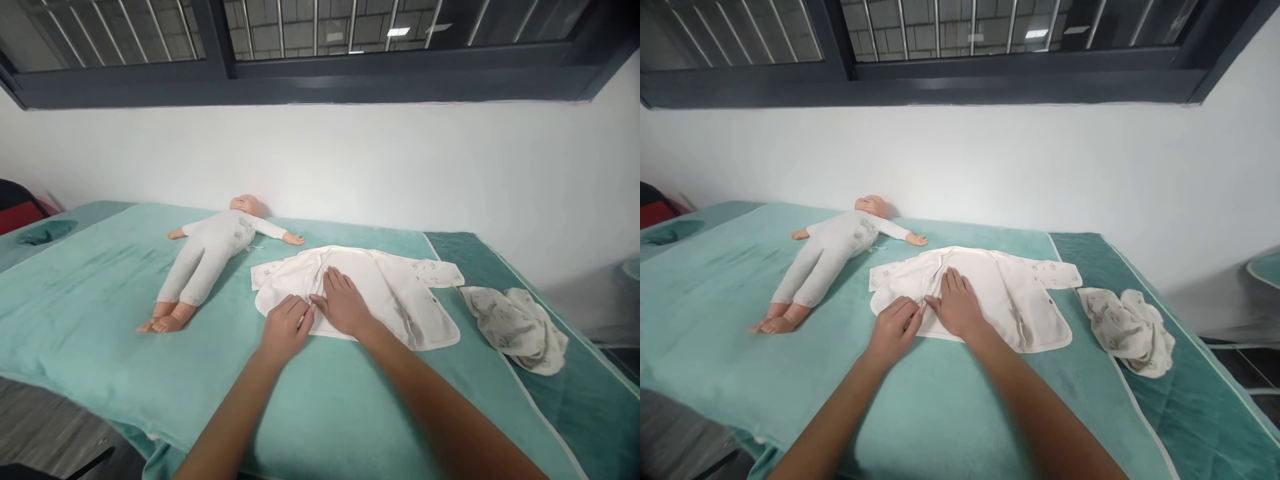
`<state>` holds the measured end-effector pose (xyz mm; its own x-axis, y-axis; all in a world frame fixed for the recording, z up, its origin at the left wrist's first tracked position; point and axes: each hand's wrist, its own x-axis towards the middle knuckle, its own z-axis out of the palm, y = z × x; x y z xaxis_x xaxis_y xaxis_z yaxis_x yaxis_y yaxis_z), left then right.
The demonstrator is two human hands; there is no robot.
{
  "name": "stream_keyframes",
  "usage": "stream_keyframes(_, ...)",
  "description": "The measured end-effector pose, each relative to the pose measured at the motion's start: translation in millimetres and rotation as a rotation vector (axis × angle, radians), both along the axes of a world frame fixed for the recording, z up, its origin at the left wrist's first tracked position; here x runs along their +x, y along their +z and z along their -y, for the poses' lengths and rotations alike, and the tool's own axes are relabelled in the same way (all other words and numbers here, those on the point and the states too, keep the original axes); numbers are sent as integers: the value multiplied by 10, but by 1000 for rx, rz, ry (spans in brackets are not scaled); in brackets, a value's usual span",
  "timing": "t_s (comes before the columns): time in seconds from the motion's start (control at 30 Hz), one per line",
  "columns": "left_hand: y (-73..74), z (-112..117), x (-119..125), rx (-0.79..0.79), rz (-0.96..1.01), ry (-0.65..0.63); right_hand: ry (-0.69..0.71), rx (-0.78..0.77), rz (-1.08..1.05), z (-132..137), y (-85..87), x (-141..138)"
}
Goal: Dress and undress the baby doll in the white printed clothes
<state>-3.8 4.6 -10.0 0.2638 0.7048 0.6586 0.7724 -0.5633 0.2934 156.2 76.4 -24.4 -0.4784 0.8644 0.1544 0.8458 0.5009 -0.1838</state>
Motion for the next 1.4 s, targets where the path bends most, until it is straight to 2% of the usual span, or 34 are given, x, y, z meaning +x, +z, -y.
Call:
stream_keyframes(0.17, 19, 10, 24, 18, 49, -51, 62, -3, 35, 94, 89, -94)
stream_keyframes(0.27, 28, 32, 19, 9, 28, -16, 138, -5, 24, 209, 119, -155)
stream_keyframes(0.37, 22, 41, -1, 15, 12, 14, 186, -9, -28, 306, 118, -155)
stream_keyframes(0.47, 7, 33, -16, 38, 27, 20, 249, -30, -138, 285, 117, -104)
stream_keyframes(0.53, 0, 26, -16, 47, 39, 23, 214, -47, -249, 192, 119, -72)
stream_keyframes(0.63, 0, 24, -11, 44, 45, 42, 31, -32, -360, -24, 104, -49)
stream_keyframes(0.7, 2, 26, -11, 32, 44, 56, -81, -12, -319, -182, 76, -47)
stream_keyframes(0.8, -3, 21, -19, 9, 64, 65, -173, -20, -141, -382, 22, -55)
stream_keyframes(0.93, -21, -10, -33, -21, 92, 63, -92, -25, -9, -522, -8, -96)
stream_keyframes(1.07, -28, -30, -22, -46, 87, 62, 16, -6, -21, -551, 27, -147)
stream_keyframes(1.23, -29, -38, -28, -28, 134, 89, 46, 15, -43, -493, 30, -157)
stream_keyframes(1.33, -44, -196, -160, 1, 201, 185, 36, 16, -63, -457, -1, -143)
stream_keyframes(1.4, -58, -402, -322, -9, 163, 319, 27, 8, -81, -450, -14, -135)
